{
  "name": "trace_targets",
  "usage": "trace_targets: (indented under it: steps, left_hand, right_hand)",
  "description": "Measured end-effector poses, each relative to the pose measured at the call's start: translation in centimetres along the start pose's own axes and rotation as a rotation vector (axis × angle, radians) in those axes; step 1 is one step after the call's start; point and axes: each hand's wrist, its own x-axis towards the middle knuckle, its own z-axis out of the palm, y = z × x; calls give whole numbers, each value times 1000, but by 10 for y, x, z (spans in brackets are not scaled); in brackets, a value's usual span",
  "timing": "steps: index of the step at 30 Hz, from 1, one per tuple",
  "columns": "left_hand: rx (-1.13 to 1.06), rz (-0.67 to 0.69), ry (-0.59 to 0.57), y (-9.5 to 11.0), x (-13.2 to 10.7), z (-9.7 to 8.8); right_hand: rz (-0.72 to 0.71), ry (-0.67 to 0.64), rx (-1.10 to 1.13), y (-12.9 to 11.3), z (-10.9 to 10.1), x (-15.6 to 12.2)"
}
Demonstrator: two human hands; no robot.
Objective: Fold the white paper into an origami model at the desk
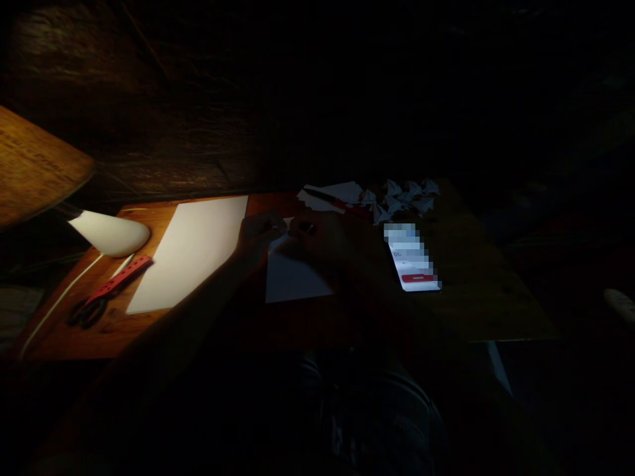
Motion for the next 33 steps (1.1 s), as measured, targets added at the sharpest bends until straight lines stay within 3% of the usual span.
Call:
trace_targets:
  steps: [15,22,29,33]
  left_hand:
    - [-35,-108,73,-3,0,2]
    - [-44,-59,155,-10,3,0]
    - [46,-53,30,-7,2,-2]
    - [66,-71,-24,-6,0,0]
  right_hand:
    - [77,41,-7,-22,-5,-4]
    - [107,28,-15,-31,-10,-6]
    - [92,139,53,-2,0,3]
    - [99,129,68,2,0,5]
